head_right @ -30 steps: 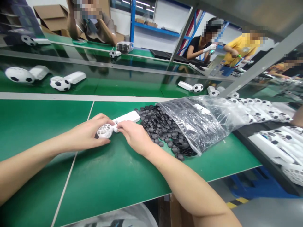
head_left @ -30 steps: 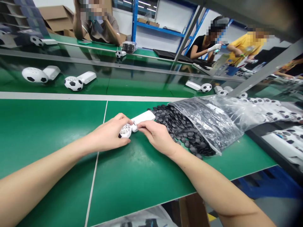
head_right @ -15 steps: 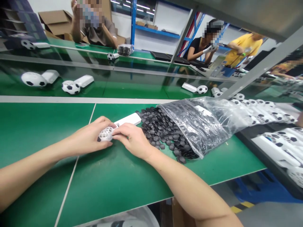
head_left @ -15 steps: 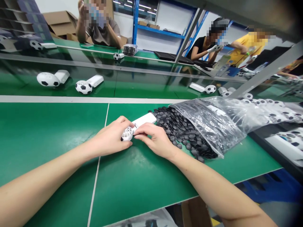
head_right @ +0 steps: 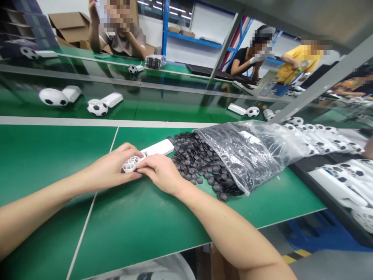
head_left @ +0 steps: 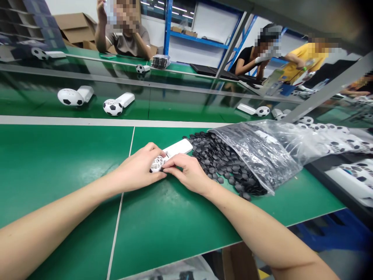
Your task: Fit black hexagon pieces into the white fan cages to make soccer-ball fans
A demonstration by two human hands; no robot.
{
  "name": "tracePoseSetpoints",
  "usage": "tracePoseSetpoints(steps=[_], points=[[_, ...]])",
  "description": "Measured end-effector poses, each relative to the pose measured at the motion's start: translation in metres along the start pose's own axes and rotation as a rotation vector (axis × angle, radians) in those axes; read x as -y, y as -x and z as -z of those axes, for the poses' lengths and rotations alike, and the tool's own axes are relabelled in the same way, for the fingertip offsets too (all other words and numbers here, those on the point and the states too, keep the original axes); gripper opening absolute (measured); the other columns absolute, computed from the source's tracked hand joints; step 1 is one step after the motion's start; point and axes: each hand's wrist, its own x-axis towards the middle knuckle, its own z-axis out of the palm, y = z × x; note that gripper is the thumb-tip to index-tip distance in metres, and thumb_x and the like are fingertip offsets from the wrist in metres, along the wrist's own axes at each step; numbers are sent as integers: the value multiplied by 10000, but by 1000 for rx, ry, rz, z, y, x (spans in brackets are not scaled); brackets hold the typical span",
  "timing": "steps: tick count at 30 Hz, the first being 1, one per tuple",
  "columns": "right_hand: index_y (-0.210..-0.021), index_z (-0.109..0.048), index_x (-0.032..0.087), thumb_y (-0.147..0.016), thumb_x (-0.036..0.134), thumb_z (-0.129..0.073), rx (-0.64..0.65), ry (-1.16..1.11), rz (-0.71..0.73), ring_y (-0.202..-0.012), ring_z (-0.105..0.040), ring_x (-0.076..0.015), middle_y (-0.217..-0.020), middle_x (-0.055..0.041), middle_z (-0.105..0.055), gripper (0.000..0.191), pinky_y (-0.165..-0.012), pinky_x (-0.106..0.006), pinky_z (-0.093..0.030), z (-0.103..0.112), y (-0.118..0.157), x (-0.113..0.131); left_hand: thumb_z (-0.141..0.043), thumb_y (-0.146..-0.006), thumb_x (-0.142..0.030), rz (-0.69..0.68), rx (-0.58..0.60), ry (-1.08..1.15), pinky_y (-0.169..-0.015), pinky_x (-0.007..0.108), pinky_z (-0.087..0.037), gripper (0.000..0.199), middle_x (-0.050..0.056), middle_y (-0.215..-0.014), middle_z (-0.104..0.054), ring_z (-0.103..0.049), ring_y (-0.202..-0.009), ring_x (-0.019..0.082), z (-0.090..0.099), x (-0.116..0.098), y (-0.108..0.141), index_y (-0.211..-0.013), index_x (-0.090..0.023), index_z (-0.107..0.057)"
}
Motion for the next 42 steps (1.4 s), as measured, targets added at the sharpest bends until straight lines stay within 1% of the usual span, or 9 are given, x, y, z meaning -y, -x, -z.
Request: tracePoseSetpoints(steps=[8,18,25,29,32,34,36,39,42], points=[[-745,-645,196,-770,203,-630,-24,16,-55,-727,-585,-125,-732,9,-645,30,-708,-248,-451,-2,-3,-5,-505,-733,-392,-13,-7,26,-707,331,-449,346,52,-1050,-479,-538,-879,224,-2,2,-1,-1029,-213,-526],[-653,-599,170,-744,325,-662,-53,48,-113,-612,-528,-103,-640,21,-596,190,-596,-219,-404,0,-10,-8,-509,-687,-240,-10,-64,42,-768,349,-429,224,28,-949,-469,-502,-907,223,-3,-4,-1,-909,-214,-520],[-688,-565,177,-714,379,-681,-90,106,-38,-650,-533,-130,-679,8,-597,235,-604,-245,-417,0,-10,-12,-545,-648,-210,-14,-98,134,-735,316,-447,269,17,-959,-480,-517,-876,200,-5,-1,2,-917,-222,-540],[-719,-530,183,-808,325,-587,-210,266,30,-691,-520,-162,-701,-19,-571,177,-642,-293,-424,14,-7,-12,-575,-607,-171,41,-86,196,-732,306,-454,335,14,-971,-499,-537,-843,184,5,7,9,-938,-219,-558],[-795,-545,184,-839,252,-537,-251,399,17,-793,-536,-197,-802,-53,-589,81,-707,-336,-444,24,-5,-16,-594,-618,-196,125,-173,141,-730,316,-463,323,23,-972,-523,-551,-840,192,23,19,5,-938,-208,-557],[-842,-561,184,-827,219,-547,-210,496,-24,-853,-543,-216,-891,-75,-599,41,-728,-355,-459,27,-5,-18,-606,-641,-250,172,-264,101,-709,312,-474,332,33,-991,-535,-565,-837,197,36,29,-10,-964,-203,-545],[-884,-584,181,-794,207,-590,-138,621,-94,-888,-551,-241,-971,-95,-603,94,-723,-374,-470,26,-5,-19,-603,-671,-299,184,-342,58,-742,315,-473,357,50,-1052,-529,-564,-892,208,48,38,-35,-1005,-197,-528],[-957,-614,175,-717,248,-681,-49,816,-247,-939,-555,-299,-1087,-133,-592,261,-735,-428,-464,26,-2,-20,-593,-715,-331,180,-435,-25,-869,322,-425,401,90,-1158,-490,-512,-1033,220,58,51,-88,-1070,-167,-502],[-1000,-628,182,-705,321,-693,28,923,-390,-934,-564,-322,-1060,-154,-611,333,-750,-450,-439,30,2,-21,-564,-776,-396,206,-490,-111,-893,349,-411,445,114,-1169,-502,-506,-1047,214,65,63,-138,-1124,-132,-479]])
